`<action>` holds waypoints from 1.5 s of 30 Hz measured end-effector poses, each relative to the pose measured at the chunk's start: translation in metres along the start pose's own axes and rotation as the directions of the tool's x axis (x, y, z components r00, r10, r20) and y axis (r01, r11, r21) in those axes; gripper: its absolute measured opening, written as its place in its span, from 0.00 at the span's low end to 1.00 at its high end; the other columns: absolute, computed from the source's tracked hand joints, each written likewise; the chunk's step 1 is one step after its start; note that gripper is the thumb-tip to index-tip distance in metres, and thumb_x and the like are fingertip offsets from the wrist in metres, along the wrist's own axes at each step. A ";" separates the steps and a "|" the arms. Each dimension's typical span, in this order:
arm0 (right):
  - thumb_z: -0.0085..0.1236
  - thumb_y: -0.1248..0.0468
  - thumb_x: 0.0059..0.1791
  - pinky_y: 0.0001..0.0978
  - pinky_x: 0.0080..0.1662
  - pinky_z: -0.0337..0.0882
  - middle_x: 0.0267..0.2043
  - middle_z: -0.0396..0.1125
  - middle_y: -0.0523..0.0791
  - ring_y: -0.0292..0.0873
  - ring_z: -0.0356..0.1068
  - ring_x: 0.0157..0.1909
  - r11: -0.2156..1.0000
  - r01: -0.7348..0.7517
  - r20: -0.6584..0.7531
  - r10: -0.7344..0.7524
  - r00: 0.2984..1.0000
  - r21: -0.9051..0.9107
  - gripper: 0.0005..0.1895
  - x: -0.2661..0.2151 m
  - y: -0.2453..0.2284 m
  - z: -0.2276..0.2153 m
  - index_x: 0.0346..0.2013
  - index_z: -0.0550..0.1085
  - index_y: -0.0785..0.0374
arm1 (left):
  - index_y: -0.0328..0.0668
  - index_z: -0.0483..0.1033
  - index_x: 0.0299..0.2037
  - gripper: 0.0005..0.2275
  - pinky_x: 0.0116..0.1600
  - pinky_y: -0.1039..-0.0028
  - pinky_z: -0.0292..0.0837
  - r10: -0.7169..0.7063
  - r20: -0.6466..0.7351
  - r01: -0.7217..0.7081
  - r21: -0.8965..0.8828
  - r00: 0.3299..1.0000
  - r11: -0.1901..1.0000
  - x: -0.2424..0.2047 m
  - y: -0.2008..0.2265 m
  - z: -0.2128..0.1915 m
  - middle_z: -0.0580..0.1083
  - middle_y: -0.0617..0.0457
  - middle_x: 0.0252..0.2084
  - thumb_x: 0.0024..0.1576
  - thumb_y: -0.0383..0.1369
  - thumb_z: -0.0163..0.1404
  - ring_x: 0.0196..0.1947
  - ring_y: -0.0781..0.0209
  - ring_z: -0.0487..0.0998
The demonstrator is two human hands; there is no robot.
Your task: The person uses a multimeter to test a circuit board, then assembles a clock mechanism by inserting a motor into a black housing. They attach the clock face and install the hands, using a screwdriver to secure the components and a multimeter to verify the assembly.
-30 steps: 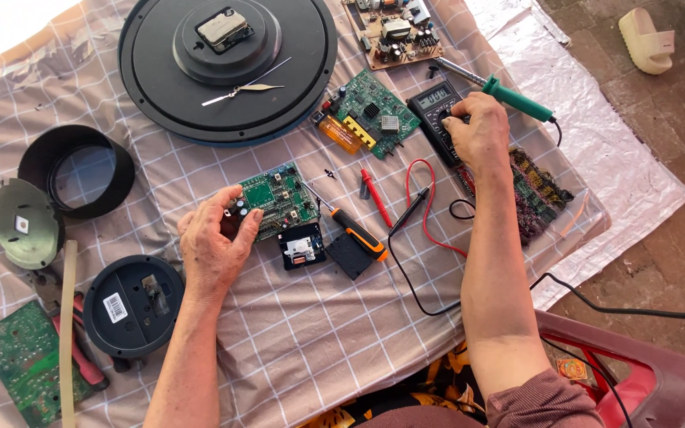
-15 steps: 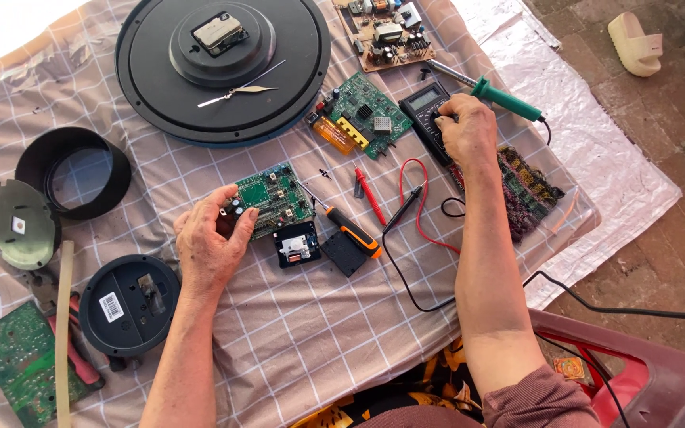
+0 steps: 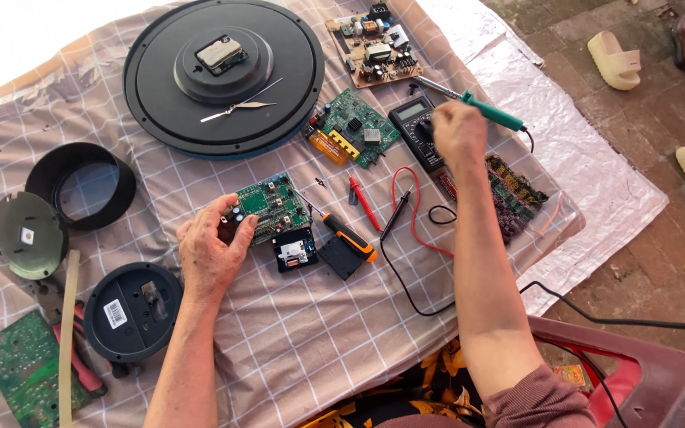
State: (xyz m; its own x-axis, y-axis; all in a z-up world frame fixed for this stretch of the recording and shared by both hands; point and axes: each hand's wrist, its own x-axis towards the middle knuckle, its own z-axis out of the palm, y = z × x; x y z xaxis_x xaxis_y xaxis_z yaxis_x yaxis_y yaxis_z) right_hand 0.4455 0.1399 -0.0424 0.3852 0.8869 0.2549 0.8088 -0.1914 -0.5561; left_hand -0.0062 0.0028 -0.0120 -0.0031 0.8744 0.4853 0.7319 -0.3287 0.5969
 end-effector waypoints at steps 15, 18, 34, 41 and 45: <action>0.63 0.60 0.49 0.55 0.55 0.71 0.44 0.76 0.49 0.60 0.73 0.54 0.934 0.047 0.258 0.049 0.965 -0.355 0.17 0.041 0.090 -0.090 0.53 0.80 0.49 | 0.56 0.78 0.55 0.19 0.58 0.71 0.59 0.008 -0.018 -0.008 0.000 1.000 1.000 -0.004 -0.012 0.009 0.79 0.57 0.47 0.56 0.47 0.63 0.47 0.60 0.80; 0.63 0.63 0.50 0.55 0.55 0.71 0.44 0.76 0.54 0.61 0.73 0.52 0.960 0.031 0.304 0.057 0.951 -0.277 0.19 -0.007 0.007 -0.132 0.57 0.79 0.59 | 0.56 0.78 0.55 0.19 0.57 0.71 0.60 0.010 -0.018 -0.009 0.007 1.000 1.000 -0.002 -0.007 0.006 0.79 0.57 0.46 0.56 0.47 0.63 0.46 0.59 0.80; 0.63 0.47 0.55 0.49 0.52 0.72 0.44 0.74 0.47 0.53 0.73 0.51 0.996 -0.046 0.162 0.058 0.985 -0.073 0.19 -0.026 0.066 -0.089 0.56 0.78 0.52 | 0.55 0.76 0.58 0.22 0.59 0.71 0.59 -0.027 -0.013 0.026 -0.035 1.000 0.999 -0.003 -0.005 0.004 0.79 0.54 0.47 0.54 0.46 0.64 0.46 0.58 0.81; 0.65 0.62 0.56 0.38 0.43 0.72 0.39 0.76 0.50 0.46 0.74 0.39 0.964 0.264 -0.139 -0.257 0.956 0.036 0.12 -0.020 0.034 -0.088 0.49 0.80 0.67 | 0.53 0.72 0.59 0.23 0.62 0.61 0.58 -0.136 0.123 0.131 0.047 0.983 0.990 0.004 0.016 -0.010 0.78 0.56 0.45 0.56 0.50 0.54 0.46 0.58 0.78; 0.61 0.70 0.59 0.31 0.40 0.72 0.41 0.73 0.49 0.40 0.70 0.38 0.859 0.414 -0.146 -0.387 0.910 0.302 0.05 -0.041 -0.062 -0.097 0.48 0.79 0.71 | 0.50 0.72 0.59 0.23 0.63 0.60 0.58 -0.079 0.101 0.076 0.035 0.992 0.997 0.004 0.015 -0.010 0.76 0.55 0.48 0.57 0.50 0.54 0.48 0.59 0.77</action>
State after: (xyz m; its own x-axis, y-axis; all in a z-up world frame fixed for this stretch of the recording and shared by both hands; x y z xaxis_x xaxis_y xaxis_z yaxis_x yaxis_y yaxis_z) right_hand 0.4226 0.0747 0.0590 0.1022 0.8203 0.5627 0.7199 0.3294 -0.6109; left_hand -0.0018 -0.0025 0.0055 0.0078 0.9293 0.3693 0.7527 -0.2486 0.6096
